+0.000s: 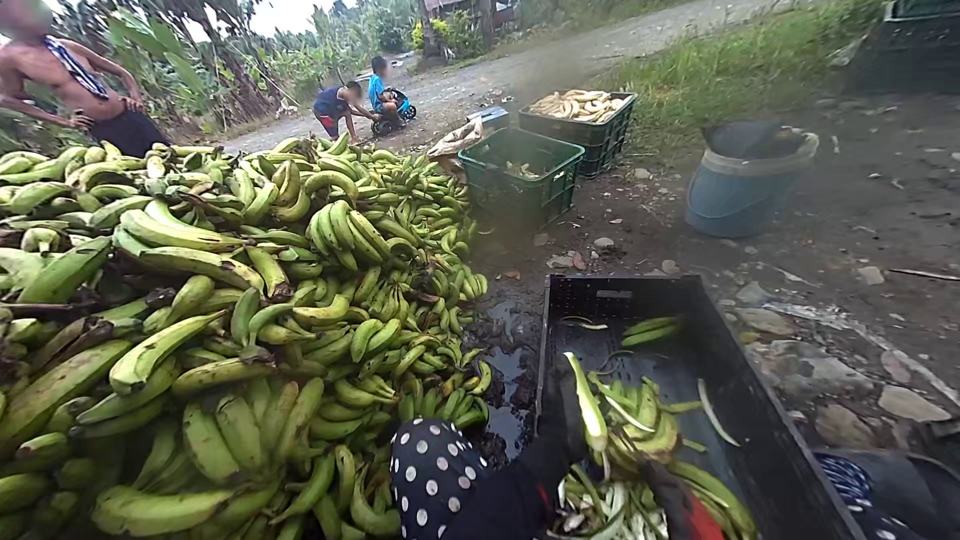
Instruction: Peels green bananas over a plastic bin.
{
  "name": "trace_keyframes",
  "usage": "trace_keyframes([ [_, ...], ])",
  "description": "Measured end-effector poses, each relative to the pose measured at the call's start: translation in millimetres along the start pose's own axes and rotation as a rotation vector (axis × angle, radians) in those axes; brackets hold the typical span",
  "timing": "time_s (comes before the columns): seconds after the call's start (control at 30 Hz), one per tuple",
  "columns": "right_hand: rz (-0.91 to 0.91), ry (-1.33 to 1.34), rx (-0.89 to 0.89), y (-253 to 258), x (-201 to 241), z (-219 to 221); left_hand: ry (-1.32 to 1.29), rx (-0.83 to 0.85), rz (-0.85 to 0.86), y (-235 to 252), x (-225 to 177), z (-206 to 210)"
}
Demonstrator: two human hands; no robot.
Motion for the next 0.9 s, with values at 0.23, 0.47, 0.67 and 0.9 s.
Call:
trace_keyframes([
  [0.23,-0.025,-0.017,0.013,-4.4,4.6,-1.5,-0.433,-0.291,0.117,73.2,79.6,63.9],
  [0.47,-0.023,-0.033,0.02,-3.2,2.0,-0.3,-0.857,-0.305,0.124,53.9,61.2,53.5],
  [0.67,-0.012,-0.062,0.035,-2.0,0.4,1.1,-0.907,-0.295,0.107,47.2,55.9,50.9],
  [0.9,0.022,-0.059,0.046,0.6,-2.5,2.2,-0.881,-0.284,0.106,82.4,89.7,86.6],
])
Point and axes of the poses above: each hand's wrist, its own y-axis towards the middle knuckle, its own z-axis out of the palm, x = y × z, the point moved 6 cm from there along y, towards the middle knuckle, and after that the axes turned 10 degrees about z, right-handed, at the moved point
